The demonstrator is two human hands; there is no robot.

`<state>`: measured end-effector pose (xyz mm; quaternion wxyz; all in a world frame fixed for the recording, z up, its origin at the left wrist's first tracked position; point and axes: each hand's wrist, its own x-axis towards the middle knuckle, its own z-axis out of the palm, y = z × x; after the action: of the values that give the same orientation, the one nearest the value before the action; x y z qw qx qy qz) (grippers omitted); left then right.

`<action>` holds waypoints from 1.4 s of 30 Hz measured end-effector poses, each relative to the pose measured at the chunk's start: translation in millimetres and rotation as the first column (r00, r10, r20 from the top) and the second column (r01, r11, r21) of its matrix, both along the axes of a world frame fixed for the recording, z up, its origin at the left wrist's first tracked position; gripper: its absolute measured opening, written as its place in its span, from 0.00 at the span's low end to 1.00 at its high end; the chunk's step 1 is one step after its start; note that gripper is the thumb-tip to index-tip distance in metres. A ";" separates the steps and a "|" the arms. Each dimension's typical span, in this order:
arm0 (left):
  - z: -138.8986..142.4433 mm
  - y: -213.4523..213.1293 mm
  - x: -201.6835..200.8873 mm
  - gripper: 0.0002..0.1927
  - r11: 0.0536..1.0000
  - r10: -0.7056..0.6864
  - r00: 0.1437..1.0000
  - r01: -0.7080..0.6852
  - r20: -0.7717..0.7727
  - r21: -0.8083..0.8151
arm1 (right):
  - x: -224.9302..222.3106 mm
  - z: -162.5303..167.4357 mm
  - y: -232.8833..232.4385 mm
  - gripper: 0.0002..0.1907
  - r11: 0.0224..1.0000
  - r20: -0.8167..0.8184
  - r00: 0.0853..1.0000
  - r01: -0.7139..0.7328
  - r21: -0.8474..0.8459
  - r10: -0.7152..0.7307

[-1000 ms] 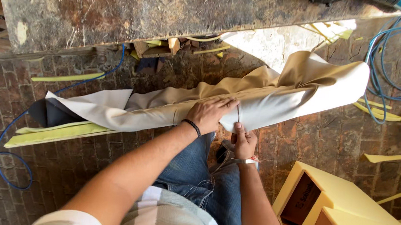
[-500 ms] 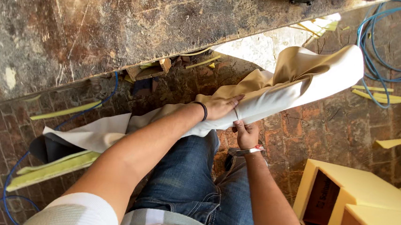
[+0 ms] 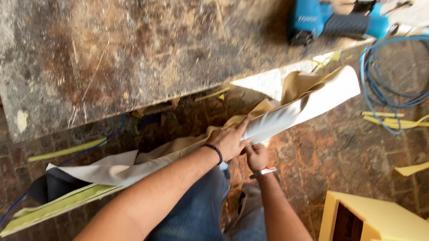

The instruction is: The person trims excess twine from a tufted plywood panel using shears, then flips the panel and staples beige fabric to the back using a pneumatic staple gun. The person smooths and folds the fabric while securing it along the edges.

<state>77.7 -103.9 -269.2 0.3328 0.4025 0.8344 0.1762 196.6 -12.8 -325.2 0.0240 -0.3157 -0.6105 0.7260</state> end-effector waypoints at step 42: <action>-24.5 12.1 -68.9 0.10 0.944 0.018 0.965 -0.102 -0.260 -0.313 | 22.2 -0.4 -7.0 0.15 0.933 0.045 0.997 0.041 0.357 -0.061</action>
<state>8.9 -91.8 -293.7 0.2793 0.3358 0.8996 -0.0060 218.8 -19.9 -325.6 0.0828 -0.3418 -0.7239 0.5936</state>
